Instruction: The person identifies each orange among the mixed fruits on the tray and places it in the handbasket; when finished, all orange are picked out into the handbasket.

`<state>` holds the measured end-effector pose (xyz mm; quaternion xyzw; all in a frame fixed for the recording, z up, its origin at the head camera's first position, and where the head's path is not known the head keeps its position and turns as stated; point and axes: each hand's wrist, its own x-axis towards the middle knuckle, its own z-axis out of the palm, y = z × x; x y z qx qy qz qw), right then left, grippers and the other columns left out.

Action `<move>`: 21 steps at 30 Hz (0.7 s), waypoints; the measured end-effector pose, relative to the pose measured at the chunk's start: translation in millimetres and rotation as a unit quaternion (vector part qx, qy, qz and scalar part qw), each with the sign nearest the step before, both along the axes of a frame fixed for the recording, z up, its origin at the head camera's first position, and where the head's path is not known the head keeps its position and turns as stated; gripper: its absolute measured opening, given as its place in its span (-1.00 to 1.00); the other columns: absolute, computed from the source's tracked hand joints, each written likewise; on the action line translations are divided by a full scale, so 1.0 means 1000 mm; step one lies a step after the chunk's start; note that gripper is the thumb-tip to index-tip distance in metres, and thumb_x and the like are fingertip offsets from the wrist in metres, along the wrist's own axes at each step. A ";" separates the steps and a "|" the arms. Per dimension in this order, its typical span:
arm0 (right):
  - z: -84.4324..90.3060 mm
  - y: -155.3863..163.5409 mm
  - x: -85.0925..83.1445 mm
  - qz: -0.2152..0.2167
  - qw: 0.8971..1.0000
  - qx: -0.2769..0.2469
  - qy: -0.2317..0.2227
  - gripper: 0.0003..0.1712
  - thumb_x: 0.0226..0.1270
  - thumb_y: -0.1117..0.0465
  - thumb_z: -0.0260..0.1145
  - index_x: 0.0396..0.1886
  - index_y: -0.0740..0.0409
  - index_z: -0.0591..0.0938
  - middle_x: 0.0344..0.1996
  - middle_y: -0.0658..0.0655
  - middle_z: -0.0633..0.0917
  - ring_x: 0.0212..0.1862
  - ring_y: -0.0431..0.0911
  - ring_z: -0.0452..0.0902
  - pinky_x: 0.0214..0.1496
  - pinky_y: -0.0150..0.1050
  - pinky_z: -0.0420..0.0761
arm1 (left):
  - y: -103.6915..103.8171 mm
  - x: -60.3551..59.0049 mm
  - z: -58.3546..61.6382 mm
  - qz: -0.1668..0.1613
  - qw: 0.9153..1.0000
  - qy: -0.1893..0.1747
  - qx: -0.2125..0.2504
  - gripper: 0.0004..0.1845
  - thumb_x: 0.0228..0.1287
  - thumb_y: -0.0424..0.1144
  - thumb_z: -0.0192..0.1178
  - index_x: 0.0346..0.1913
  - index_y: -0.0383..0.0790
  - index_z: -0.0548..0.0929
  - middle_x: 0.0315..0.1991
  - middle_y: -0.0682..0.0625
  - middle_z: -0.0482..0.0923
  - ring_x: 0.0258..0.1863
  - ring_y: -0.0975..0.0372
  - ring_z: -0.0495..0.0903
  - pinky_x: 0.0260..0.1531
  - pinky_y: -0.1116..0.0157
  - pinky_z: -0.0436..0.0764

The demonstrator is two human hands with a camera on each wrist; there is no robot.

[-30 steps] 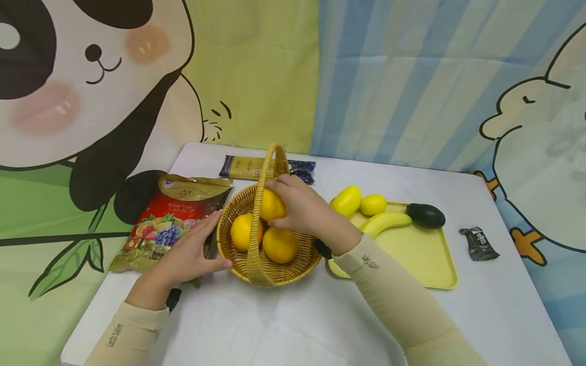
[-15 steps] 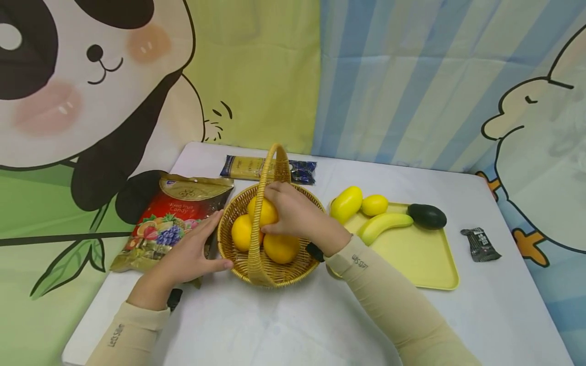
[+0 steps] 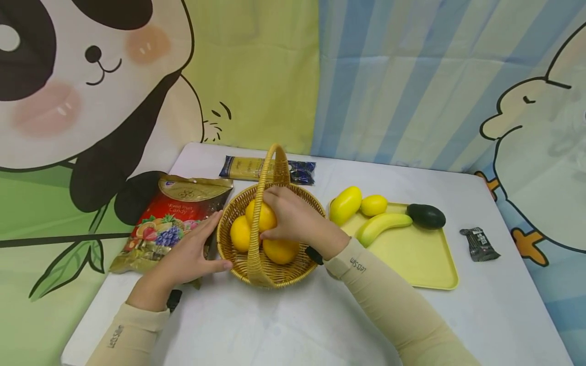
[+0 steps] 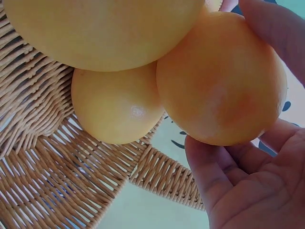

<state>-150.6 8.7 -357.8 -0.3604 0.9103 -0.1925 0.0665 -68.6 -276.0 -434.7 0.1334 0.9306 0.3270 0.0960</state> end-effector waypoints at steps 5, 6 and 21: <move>0.003 0.002 0.000 0.001 1.000 0.018 0.010 -0.16 0.02 -0.25 0.67 0.20 0.04 0.58 0.30 0.12 0.59 0.26 0.00 0.52 0.39 -0.13 0.59 | 0.000 -0.001 -0.001 -0.004 1.000 0.003 0.001 0.34 0.07 0.30 0.53 0.73 0.08 -0.13 0.72 -0.19 -0.04 0.65 -0.27 0.04 0.48 -0.45 0.14; 0.005 0.004 0.000 -0.001 1.000 0.023 0.011 -0.12 0.04 -0.29 0.65 0.25 0.04 0.57 0.35 0.13 0.57 0.31 0.01 0.50 0.43 -0.12 0.56 | 0.000 -0.001 -0.001 -0.004 1.000 0.003 0.002 0.34 0.07 0.29 0.53 0.73 0.08 -0.13 0.72 -0.19 -0.04 0.65 -0.27 0.03 0.48 -0.45 0.14; 0.018 0.024 -0.003 -0.028 0.999 0.018 0.005 0.06 0.23 -0.47 0.41 0.60 -0.07 0.38 0.52 0.09 0.44 0.55 0.04 0.33 0.62 0.01 0.36 | -0.003 -0.004 0.001 -0.005 1.000 -0.008 0.001 0.35 0.08 0.29 0.53 0.73 0.04 -0.15 0.72 -0.20 -0.07 0.65 -0.30 0.02 0.46 -0.48 0.13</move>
